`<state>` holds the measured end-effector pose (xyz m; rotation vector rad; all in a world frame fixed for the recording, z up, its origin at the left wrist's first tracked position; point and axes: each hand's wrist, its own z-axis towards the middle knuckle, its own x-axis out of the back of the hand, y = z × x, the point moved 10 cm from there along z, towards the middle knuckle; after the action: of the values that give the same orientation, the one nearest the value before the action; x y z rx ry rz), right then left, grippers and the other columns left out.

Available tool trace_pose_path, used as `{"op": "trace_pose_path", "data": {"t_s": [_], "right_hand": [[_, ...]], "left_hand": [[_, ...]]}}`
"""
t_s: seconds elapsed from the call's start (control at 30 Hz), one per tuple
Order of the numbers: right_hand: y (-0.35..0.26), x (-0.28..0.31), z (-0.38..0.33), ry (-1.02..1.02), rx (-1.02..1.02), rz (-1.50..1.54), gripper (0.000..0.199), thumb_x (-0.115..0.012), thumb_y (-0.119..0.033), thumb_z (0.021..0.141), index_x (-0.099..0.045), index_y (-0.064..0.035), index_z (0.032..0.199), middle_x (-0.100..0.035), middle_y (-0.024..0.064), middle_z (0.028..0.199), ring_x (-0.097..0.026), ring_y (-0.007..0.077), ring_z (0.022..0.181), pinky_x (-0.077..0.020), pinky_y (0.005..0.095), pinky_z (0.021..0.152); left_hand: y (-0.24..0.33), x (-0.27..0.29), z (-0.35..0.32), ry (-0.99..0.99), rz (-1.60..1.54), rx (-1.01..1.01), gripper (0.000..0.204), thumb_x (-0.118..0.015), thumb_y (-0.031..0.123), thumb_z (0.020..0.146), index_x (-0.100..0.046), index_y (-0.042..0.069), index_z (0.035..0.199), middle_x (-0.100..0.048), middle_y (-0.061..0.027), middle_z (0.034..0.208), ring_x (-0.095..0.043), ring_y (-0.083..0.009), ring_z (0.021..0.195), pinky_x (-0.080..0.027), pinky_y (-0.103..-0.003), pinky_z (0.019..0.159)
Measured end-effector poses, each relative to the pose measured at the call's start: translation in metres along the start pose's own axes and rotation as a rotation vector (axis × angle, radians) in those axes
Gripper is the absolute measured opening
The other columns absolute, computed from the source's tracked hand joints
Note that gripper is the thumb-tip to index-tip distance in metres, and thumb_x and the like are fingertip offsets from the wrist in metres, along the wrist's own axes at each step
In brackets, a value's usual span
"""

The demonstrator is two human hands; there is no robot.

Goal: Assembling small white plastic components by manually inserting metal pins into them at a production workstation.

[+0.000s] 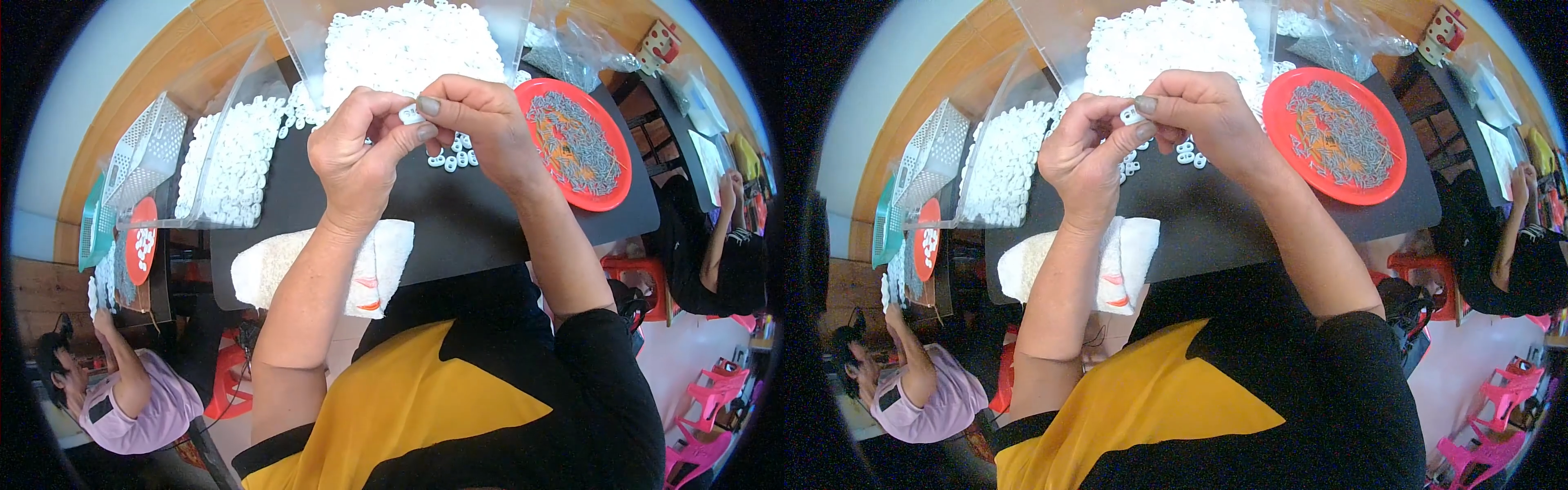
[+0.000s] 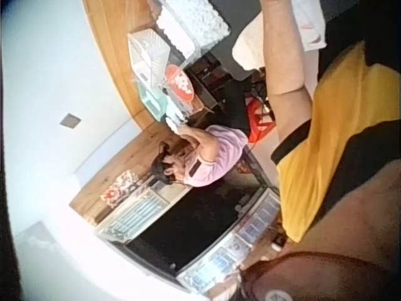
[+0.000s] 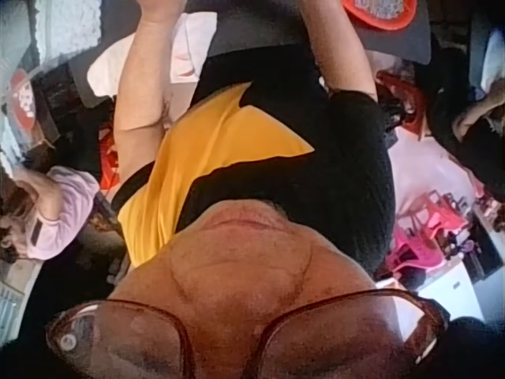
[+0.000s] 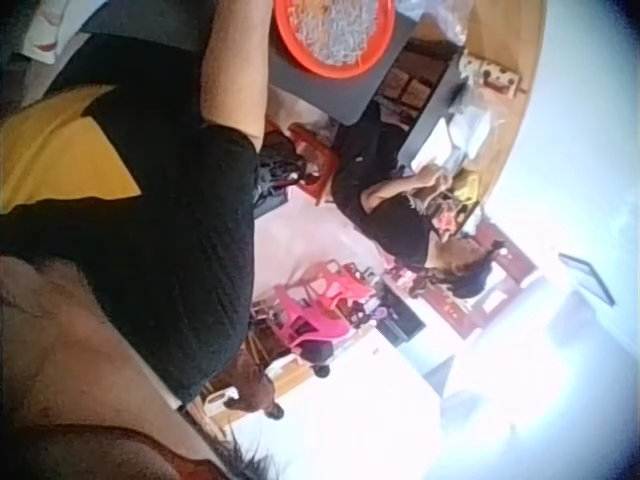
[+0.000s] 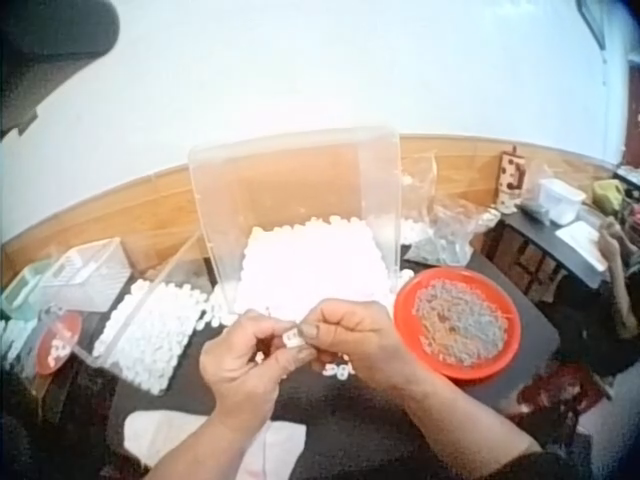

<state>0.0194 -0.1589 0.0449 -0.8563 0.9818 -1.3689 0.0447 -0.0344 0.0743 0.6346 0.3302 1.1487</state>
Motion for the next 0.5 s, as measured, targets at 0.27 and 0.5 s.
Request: {"op": "trace_pose_path", "data": {"t_s": [0.27,0.5], "right_hand": [[0.002,-0.006,0.004,-0.006,-0.060,0.019,0.022,-0.058,-0.020,0.092,-0.063,-0.0006,0.085,-0.059,0.0024,0.071,-0.055,0.0083,0.063,-0.0418,0.0202,0.057],[0.007,0.021,0.007,0.184,-0.103,-0.103,0.014,-0.061,-0.013,0.087,-0.063,0.0009,0.087,-0.060,0.0034,0.071,-0.055,0.0108,0.065,-0.0418,0.0234,0.062]], "left_hand": [[-0.006,0.005,0.000,0.042,-0.053,0.019,0.015,-0.074,-0.002,0.075,-0.065,0.002,0.087,-0.060,-0.0006,0.072,-0.053,-0.0043,0.058,-0.044,-0.018,0.050],[-0.021,0.001,0.002,0.038,0.053,0.144,0.021,-0.073,-0.004,0.068,-0.060,0.000,0.085,-0.056,-0.0043,0.063,-0.058,-0.0109,0.059,-0.048,-0.024,0.054]]}}
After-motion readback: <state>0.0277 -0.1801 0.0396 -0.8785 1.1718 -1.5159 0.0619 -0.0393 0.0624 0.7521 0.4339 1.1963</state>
